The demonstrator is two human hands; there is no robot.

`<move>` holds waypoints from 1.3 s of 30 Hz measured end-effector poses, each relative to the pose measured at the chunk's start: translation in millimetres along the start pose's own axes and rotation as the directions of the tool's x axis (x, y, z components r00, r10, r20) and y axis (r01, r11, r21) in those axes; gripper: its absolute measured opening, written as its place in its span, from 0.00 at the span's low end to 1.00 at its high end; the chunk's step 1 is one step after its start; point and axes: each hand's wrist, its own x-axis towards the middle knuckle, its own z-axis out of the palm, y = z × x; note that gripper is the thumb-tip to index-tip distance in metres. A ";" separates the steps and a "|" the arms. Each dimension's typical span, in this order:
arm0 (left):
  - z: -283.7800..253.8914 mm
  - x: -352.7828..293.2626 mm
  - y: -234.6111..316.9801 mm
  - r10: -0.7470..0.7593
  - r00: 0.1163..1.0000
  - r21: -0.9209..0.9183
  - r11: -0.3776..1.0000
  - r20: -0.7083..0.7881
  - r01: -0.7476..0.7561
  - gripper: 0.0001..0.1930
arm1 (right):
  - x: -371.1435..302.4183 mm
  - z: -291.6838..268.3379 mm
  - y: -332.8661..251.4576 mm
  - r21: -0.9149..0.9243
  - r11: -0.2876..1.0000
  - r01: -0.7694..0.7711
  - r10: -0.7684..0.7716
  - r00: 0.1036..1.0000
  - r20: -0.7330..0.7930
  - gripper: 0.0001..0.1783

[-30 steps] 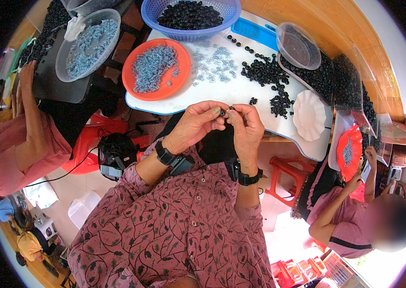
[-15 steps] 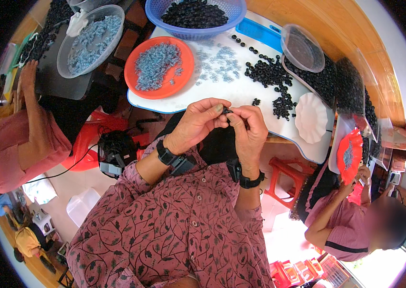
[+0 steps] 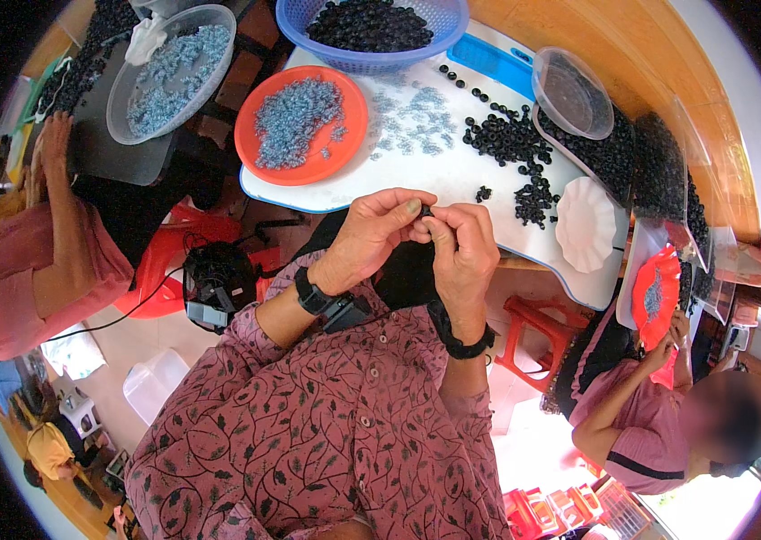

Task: Sort small black rubber or plastic components from a pile on the table into a clear container.

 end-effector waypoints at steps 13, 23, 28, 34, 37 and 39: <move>6.5 -6.7 4.7 0.054 0.998 0.072 0.996 0.016 -0.055 0.12 | -4.5 0.7 -14.2 0.146 0.981 -0.132 0.136 0.991 -0.016 0.08; 5.9 -7.5 4.5 0.054 0.998 0.041 0.998 -0.031 -0.053 0.13 | -11.0 4.5 -4.6 0.091 0.986 -0.138 0.139 0.990 -0.001 0.09; 8.1 -9.1 6.3 0.018 0.999 0.021 1.000 -0.050 -0.017 0.13 | -10.8 5.3 0.0 0.175 0.970 -0.168 0.173 0.985 -0.011 0.08; 8.6 -10.0 6.7 0.029 0.998 0.055 0.998 -0.059 -0.026 0.13 | -11.0 4.5 2.6 0.194 0.967 -0.164 0.172 0.985 -0.020 0.07; 7.6 -9.3 4.4 0.055 0.997 0.080 0.996 -0.053 -0.050 0.12 | -11.9 4.8 2.8 0.213 0.962 -0.172 0.181 0.983 -0.021 0.06; 10.3 -10.7 6.9 0.069 0.996 0.118 0.991 -0.052 -0.063 0.12 | -12.4 4.7 3.1 0.231 0.956 -0.183 0.193 0.981 -0.020 0.06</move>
